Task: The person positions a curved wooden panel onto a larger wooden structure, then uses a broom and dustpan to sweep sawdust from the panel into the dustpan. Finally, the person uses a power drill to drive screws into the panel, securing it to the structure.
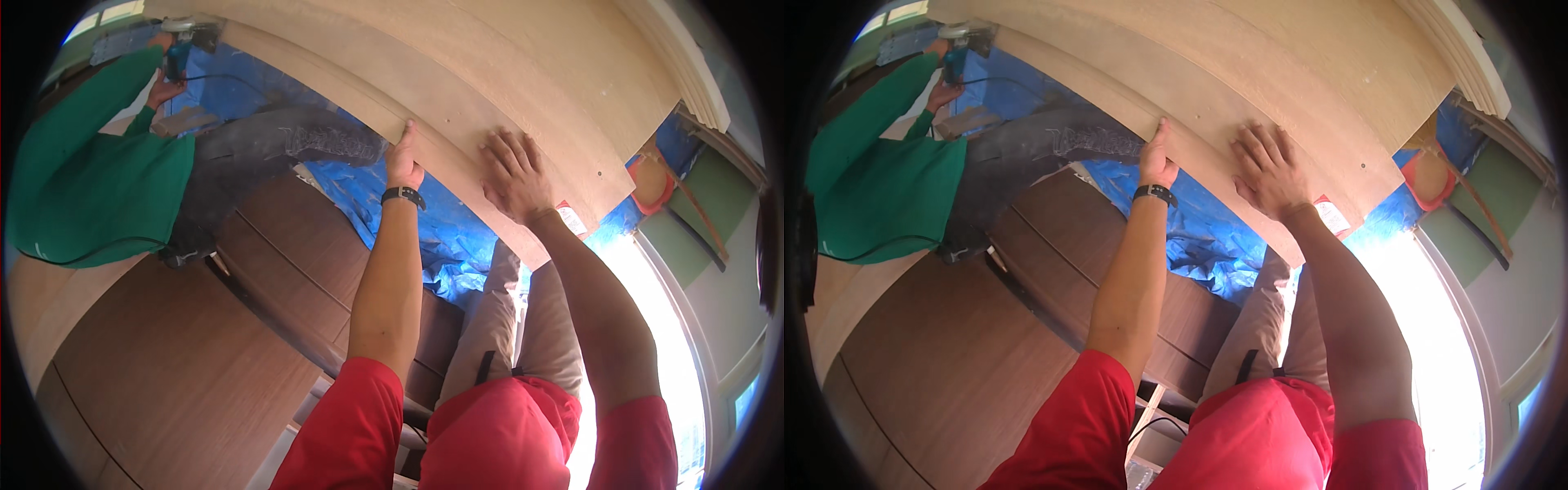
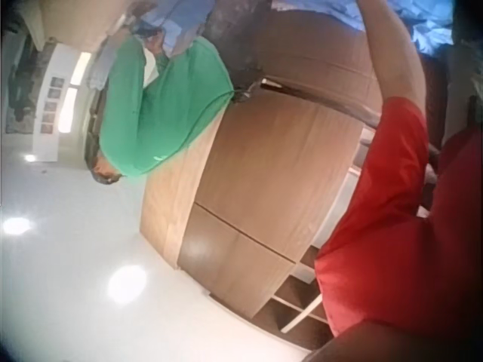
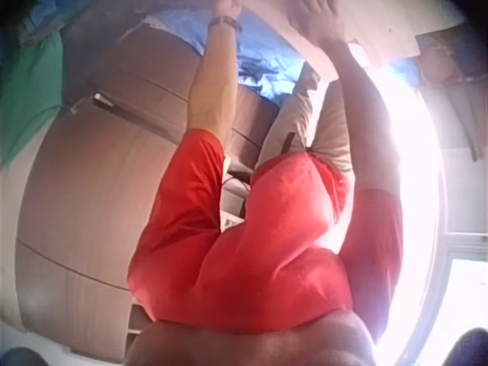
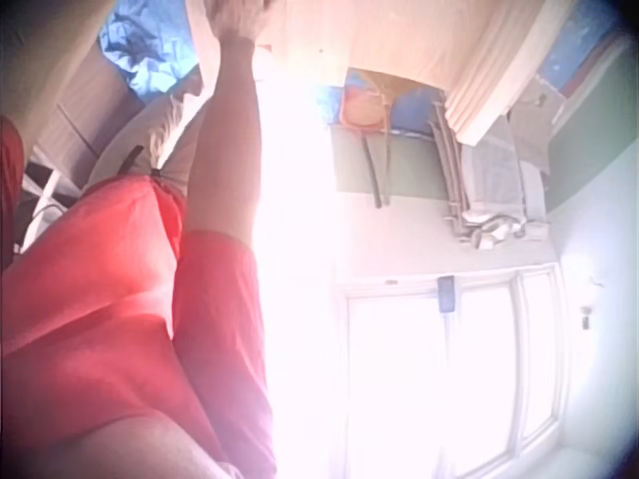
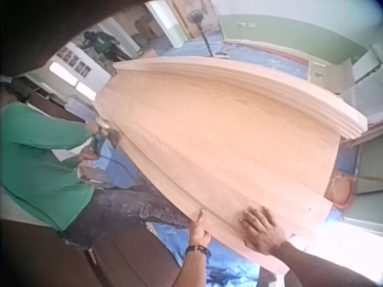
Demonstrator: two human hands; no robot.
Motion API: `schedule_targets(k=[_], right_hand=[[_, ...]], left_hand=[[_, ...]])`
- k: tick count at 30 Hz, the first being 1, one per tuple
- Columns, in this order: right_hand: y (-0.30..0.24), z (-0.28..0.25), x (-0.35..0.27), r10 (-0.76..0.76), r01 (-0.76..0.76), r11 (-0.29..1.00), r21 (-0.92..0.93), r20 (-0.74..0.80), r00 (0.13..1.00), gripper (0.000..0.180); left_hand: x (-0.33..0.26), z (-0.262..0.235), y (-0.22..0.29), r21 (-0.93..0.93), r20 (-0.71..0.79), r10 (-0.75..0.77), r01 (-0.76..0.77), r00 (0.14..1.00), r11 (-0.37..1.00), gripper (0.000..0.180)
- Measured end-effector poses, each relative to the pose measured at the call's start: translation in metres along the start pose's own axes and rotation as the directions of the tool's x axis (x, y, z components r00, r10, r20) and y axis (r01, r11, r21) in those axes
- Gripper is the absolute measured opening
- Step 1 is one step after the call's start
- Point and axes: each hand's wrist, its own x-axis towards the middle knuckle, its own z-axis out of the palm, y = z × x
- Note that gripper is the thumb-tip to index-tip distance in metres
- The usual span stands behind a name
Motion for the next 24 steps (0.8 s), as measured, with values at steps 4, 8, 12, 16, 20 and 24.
schedule_targets(k=[4,8,12,16,20,24], right_hand=[[0.0002,-0.0011,0.0000,0.012,-0.012,1.000,0.002,0.015,1.000,0.058],[0.0006,0.0001,-0.0002,0.004,-0.004,1.000,0.012,0.017,1.000,0.062],[0.0011,0.0007,-0.0016,0.007,-0.008,0.999,0.039,0.003,1.000,0.064],[0.0021,0.0002,-0.0014,0.000,0.000,1.000,-0.005,0.032,0.999,0.065],[0.0031,0.0005,-0.0029,0.014,-0.015,0.999,0.028,0.030,0.999,0.066],[0.0034,-0.0002,-0.0027,0.019,-0.020,0.999,0.033,0.043,0.999,0.068]], left_hand=[[-0.0049,0.0054,0.0024,0.002,-0.011,-0.026,0.026,1.000,1.000,0.049],[-0.0044,0.0042,0.0033,0.000,-0.003,-0.020,0.020,1.000,1.000,0.047],[-0.0036,0.0038,0.0027,0.010,-0.005,-0.032,0.032,0.999,0.999,0.047],[-0.0052,0.0029,0.0058,0.011,0.025,-0.054,0.054,0.998,0.998,0.048],[-0.0075,0.0055,0.0046,0.012,-0.016,-0.062,0.062,0.998,0.998,0.046],[-0.0079,0.0063,0.0049,0.001,0.000,-0.068,0.068,0.998,0.998,0.044]])
